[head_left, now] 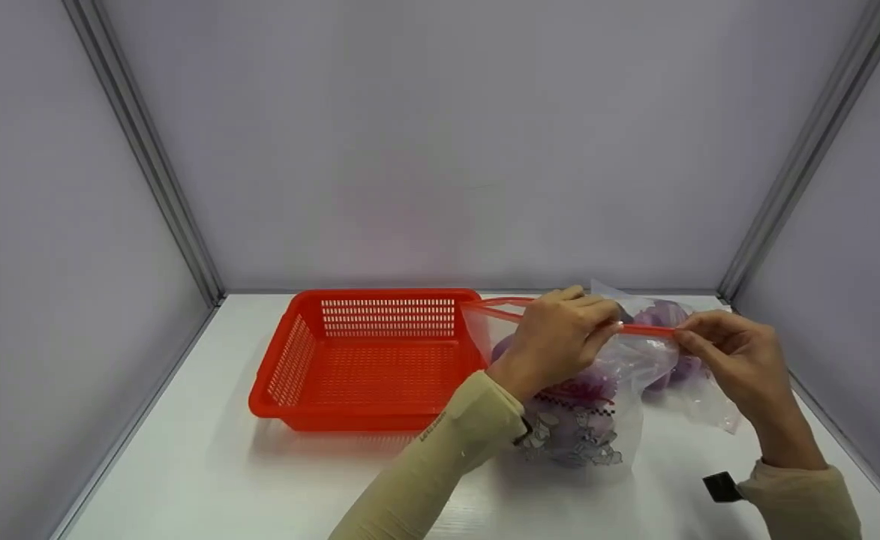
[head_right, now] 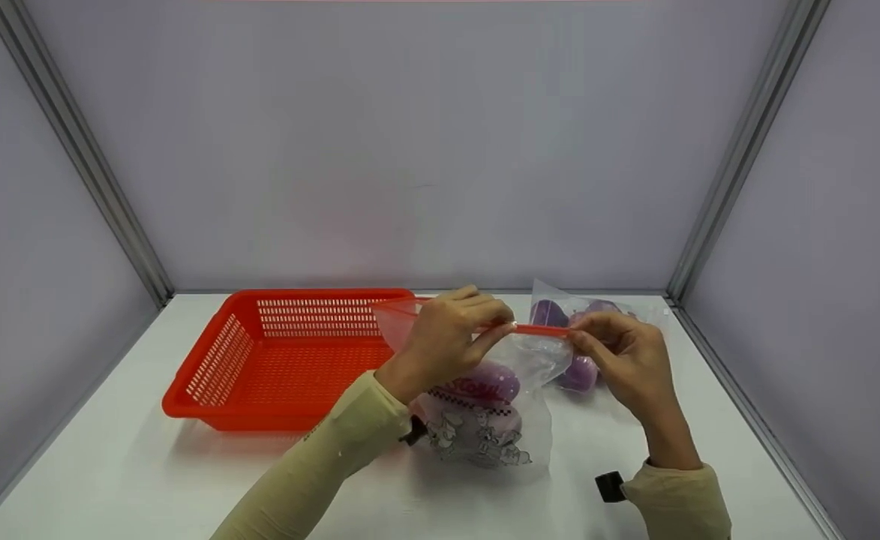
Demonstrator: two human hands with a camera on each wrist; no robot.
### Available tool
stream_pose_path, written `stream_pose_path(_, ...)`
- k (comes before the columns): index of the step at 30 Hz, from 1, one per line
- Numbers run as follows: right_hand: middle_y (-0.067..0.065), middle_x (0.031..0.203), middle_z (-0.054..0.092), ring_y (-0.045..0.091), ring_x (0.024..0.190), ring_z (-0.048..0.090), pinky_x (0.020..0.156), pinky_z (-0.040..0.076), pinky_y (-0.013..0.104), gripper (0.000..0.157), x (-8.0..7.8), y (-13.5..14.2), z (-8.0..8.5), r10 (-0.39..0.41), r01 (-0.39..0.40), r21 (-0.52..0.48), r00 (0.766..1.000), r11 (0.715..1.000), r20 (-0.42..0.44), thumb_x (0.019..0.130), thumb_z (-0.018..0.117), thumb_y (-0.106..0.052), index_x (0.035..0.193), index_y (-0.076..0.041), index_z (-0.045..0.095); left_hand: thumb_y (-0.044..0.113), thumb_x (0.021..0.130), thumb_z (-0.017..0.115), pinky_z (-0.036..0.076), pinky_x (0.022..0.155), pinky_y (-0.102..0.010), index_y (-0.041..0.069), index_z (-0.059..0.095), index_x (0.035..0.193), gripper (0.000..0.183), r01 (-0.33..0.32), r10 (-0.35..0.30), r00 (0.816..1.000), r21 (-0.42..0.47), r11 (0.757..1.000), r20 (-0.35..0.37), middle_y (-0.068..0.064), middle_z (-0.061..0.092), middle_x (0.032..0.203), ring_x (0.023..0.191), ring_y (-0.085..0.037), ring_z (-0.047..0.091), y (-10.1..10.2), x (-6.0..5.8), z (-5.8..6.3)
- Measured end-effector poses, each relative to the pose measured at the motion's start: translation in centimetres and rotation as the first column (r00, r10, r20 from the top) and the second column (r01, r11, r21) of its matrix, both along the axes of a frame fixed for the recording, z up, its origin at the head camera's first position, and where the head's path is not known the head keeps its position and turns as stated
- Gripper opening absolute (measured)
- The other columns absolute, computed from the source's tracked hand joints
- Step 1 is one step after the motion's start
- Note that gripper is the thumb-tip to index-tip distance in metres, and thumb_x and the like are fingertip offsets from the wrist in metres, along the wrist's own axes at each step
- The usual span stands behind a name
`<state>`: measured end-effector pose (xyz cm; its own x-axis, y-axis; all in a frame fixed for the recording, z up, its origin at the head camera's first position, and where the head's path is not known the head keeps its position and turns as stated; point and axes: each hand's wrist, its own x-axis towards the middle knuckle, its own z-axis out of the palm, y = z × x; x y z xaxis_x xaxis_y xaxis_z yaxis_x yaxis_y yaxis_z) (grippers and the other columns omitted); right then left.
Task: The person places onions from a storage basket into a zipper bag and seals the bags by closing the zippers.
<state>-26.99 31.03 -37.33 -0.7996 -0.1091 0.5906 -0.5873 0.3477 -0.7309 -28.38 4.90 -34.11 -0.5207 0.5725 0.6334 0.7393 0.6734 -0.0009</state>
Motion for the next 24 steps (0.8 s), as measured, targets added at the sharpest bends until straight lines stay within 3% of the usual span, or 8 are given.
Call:
stream_pose_path(7,-0.004,0.088,0.073,0.006,0.071,0.068,0.063,0.058,0.017,0.010,0.0,-0.6,0.8,-0.002,0.002,0.069,1.000,0.998,-0.002,0.095,0.069,0.006,0.104,0.008,0.072,0.034,0.106,0.058,0.052,0.080,-0.016,0.022,0.075,0.111,0.022,0.007,-0.009,0.999,0.039,0.999,0.046,0.011,0.076,0.103,0.083,-0.008,0.059,-0.2,-0.2,0.1)
stream_pose_path(16,0.002,0.075,0.069,0.008,0.057,0.057,0.050,0.046,0.016,0.023,-0.9,-1.8,0.4,0.067,-0.060,0.064,0.990,0.996,-0.124,0.083,0.070,0.022,0.086,0.001,0.077,0.034,0.107,0.056,0.050,0.078,-0.016,0.023,0.075,0.113,0.023,0.009,-0.008,0.998,-0.015,1.000,0.060,0.011,0.075,0.104,0.082,-0.009,0.057,-0.3,0.0,0.3)
stream_pose_path(24,-0.001,0.074,0.068,0.005,0.057,0.054,0.048,0.045,0.022,0.016,-0.4,-1.1,0.8,0.092,-0.088,0.080,0.994,0.993,-0.052,0.087,0.069,0.019,0.088,0.004,0.077,0.034,0.107,0.056,0.048,0.076,-0.013,0.025,0.076,0.114,0.023,0.029,-0.027,0.997,-0.028,0.999,0.076,0.013,0.076,0.109,0.081,-0.008,0.056,-0.1,0.3,0.4)
